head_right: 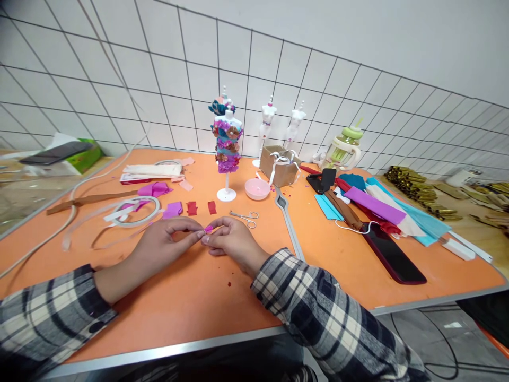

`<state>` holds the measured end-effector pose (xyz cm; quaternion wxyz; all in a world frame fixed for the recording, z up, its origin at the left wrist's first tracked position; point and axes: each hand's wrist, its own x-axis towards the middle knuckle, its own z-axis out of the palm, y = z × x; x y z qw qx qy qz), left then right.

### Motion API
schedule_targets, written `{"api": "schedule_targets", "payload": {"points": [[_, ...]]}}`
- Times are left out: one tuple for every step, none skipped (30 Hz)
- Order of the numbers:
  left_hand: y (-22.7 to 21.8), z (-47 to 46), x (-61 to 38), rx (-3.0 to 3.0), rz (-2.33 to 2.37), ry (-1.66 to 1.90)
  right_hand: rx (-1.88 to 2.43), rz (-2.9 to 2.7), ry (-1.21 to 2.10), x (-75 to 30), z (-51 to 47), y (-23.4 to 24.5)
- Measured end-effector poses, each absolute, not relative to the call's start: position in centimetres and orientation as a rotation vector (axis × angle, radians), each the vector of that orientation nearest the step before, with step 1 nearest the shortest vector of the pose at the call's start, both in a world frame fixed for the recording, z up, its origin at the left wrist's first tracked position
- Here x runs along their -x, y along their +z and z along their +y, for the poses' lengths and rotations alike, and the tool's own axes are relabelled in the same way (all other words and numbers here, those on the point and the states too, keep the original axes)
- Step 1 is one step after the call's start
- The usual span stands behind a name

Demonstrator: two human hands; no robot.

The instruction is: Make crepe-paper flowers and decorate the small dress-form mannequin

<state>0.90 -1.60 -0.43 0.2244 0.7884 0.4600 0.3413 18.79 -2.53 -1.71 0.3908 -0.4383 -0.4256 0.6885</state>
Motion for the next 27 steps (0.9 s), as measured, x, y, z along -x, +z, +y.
{"api": "schedule_targets", "payload": {"points": [[-0.4, -1.6, -0.9, -2.177, 1.254, 0.946, 1.118, -1.079, 1.754, -18.8, -2.5, -1.7], [-0.5, -1.6, -0.8, -2.178, 1.236, 0.948, 1.122, -1.073, 1.760, -18.8, -2.5, -1.7], [-0.5, -1.6, -0.8, -2.178, 1.217, 0.951, 1.124, -1.065, 1.766, -18.8, -2.5, -1.7], [-0.4, -1.6, -0.7, -2.179, 1.196, 0.953, 1.123, -1.056, 1.775, -18.8, -2.5, -1.7], [-0.4, -1.5, -0.6, -2.181, 1.173, 0.954, 1.120, -1.046, 1.785, -18.8, -2.5, -1.7], [-0.4, -1.5, -0.5, -2.183, 1.146, 0.950, 1.117, -1.037, 1.799, -18.8, -2.5, -1.7], [-0.4, -1.4, -0.3, -2.185, 1.111, 0.939, 1.114, -1.027, 1.814, -18.9, -2.5, -1.7], [-0.3, -1.3, -0.1, -2.186, 1.073, 0.924, 1.111, -1.017, 1.826, -18.9, -2.5, -1.7], [-0.3, -1.2, 0.0, -2.182, 1.032, 0.906, 1.107, -1.008, 1.838, -18.8, -2.6, -1.7], [-0.3, -1.1, 0.2, -2.173, 0.995, 0.886, 1.102, -0.999, 1.848, -18.8, -2.6, -1.7], [-0.3, -1.0, 0.3, -2.161, 0.963, 0.867, 1.098, -0.990, 1.856, -18.8, -2.7, -1.8], [-0.3, -0.9, 0.5, -2.146, 0.938, 0.855, 1.092, -0.979, 1.861, -18.8, -2.7, -1.8], [-0.3, -0.8, 0.5, -2.132, 0.920, 0.851, 1.087, -0.967, 1.863, -18.8, -2.7, -1.9], [-0.3, -0.7, 0.6, -2.120, 0.913, 0.850, 1.082, -0.958, 1.864, -18.8, -2.7, -1.9], [-0.3, -0.7, 0.5, -2.113, 0.916, 0.853, 1.075, -0.952, 1.861, -18.8, -2.7, -1.9], [-0.4, -0.7, 0.5, -2.107, 0.930, 0.860, 1.068, -0.949, 1.854, -18.8, -2.7, -2.0], [-0.4, -0.7, 0.4, -2.099, 0.952, 0.865, 1.062, -0.953, 1.845, -18.8, -2.7, -2.0], [-0.4, -0.8, 0.3, -2.089, 0.981, 0.868, 1.058, -0.960, 1.834, -18.8, -2.7, -2.0], [-0.3, -0.8, 0.2, -2.076, 1.010, 0.870, 1.057, -0.970, 1.822, -18.8, -2.7, -2.0], [-0.3, -0.9, 0.0, -2.067, 1.032, 0.871, 1.062, -0.980, 1.809, -18.7, -2.8, -1.9], [-0.2, -0.9, -0.1, -2.064, 1.050, 0.874, 1.070, -0.990, 1.796, -18.7, -2.8, -1.9], [-0.2, -1.0, -0.2, -2.072, 1.065, 0.883, 1.072, -1.001, 1.783, -18.7, -2.8, -1.8], [-0.1, -1.1, -0.2, -2.088, 1.079, 0.896, 1.070, -1.010, 1.768, -18.6, -2.9, -1.8], [-0.1, -1.2, -0.3, -2.107, 1.096, 0.916, 1.061, -1.015, 1.751, -18.6, -2.9, -1.8], [0.0, -1.2, -0.3, -2.123, 1.111, 0.940, 1.049, -1.016, 1.735, -18.5, -3.0, -1.8], [0.0, -1.3, -0.3, -2.134, 1.121, 0.967, 1.032, -1.012, 1.724, -18.5, -3.0, -1.8], [0.1, -1.4, -0.3, -2.135, 1.127, 0.990, 1.016, -1.002, 1.721, -18.5, -3.1, -1.8]]}}
